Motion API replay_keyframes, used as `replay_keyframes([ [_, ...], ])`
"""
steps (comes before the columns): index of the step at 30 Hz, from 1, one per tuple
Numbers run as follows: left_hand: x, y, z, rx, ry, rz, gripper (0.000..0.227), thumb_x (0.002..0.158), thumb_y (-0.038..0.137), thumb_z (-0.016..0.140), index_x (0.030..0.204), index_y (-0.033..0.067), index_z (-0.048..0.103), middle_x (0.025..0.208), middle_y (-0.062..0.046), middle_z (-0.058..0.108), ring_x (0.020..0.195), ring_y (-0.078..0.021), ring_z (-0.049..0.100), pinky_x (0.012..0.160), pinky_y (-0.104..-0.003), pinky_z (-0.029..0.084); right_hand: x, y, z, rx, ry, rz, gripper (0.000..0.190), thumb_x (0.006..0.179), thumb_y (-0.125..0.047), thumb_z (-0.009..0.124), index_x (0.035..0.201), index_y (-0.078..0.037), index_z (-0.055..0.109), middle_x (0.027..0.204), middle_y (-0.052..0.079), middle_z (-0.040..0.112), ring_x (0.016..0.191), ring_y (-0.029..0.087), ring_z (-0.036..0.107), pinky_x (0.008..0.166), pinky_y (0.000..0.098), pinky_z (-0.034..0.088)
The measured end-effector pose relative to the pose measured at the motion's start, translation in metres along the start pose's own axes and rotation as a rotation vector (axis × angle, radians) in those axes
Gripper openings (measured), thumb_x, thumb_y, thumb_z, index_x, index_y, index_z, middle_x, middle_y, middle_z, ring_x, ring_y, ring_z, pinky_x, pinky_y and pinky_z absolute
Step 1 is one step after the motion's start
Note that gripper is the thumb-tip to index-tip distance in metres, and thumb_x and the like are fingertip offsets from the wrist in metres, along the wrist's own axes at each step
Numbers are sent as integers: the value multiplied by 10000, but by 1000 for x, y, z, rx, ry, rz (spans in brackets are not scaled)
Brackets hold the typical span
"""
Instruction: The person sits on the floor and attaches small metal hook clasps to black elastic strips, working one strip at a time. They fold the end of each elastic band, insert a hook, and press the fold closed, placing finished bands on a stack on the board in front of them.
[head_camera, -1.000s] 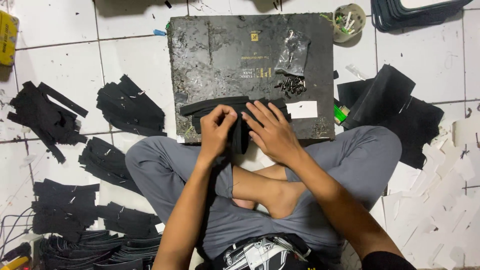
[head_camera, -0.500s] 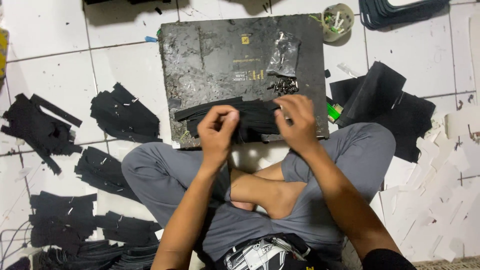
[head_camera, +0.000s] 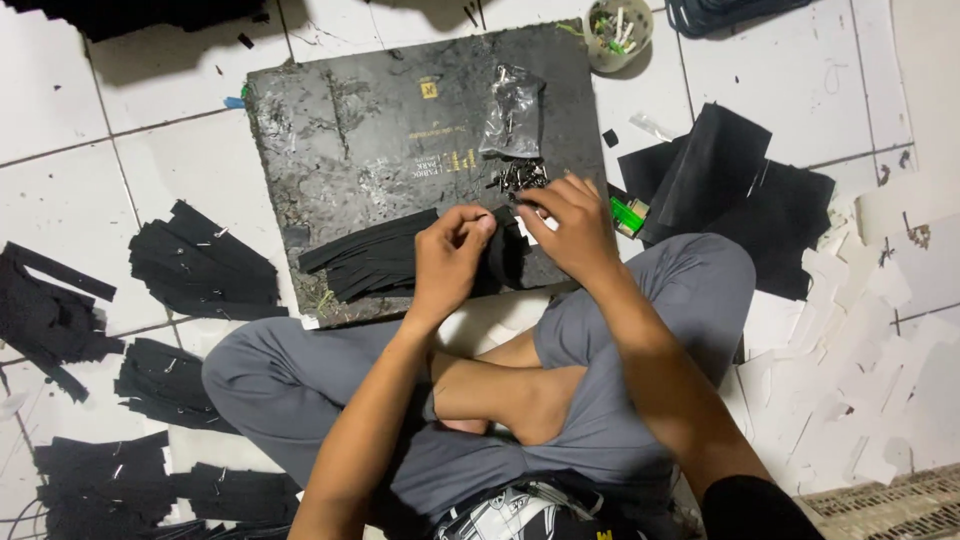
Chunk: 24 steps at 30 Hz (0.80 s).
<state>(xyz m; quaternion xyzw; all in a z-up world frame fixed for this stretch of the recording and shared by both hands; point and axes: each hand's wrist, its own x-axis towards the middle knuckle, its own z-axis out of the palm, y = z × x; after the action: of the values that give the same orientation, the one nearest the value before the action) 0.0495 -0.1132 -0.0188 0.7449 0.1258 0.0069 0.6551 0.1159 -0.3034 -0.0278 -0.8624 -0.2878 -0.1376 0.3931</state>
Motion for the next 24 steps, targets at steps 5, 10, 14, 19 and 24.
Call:
replay_keyframes([
  [5,-3,-4,0,-31,22,-3,60,958,143,723,979,120,775,641,-23,705,650,-82,551,633,-273,493,7,-2,9,-95,-49,-20,94,916,-156,787,999,-122,762,696,32,575,712,257,591,690,385,445],
  [10,-3,-10,2,-66,20,10,75,977,175,721,989,115,766,643,-22,696,650,-75,543,625,-265,485,5,-4,12,-128,-84,4,63,948,-171,761,1006,-146,760,701,8,579,714,233,587,697,367,430],
  [14,-3,-11,3,-73,18,57,71,979,167,722,992,114,768,663,-30,728,634,-70,555,605,-262,485,3,-2,16,-115,-84,9,51,962,-153,741,1012,-141,742,731,25,592,731,233,618,692,363,458],
  [19,-5,-10,3,-55,8,94,60,975,165,732,997,120,766,667,-25,735,630,-61,560,593,-259,485,-7,-4,20,253,-19,237,56,997,-128,688,1034,-112,727,809,59,639,758,222,634,676,331,510],
  [24,-5,-9,3,-102,3,64,75,986,172,719,998,117,769,679,-13,739,648,-45,545,600,-250,482,-12,-15,10,1217,79,659,163,984,-217,634,1008,-57,613,1027,172,696,916,220,725,803,310,610],
])
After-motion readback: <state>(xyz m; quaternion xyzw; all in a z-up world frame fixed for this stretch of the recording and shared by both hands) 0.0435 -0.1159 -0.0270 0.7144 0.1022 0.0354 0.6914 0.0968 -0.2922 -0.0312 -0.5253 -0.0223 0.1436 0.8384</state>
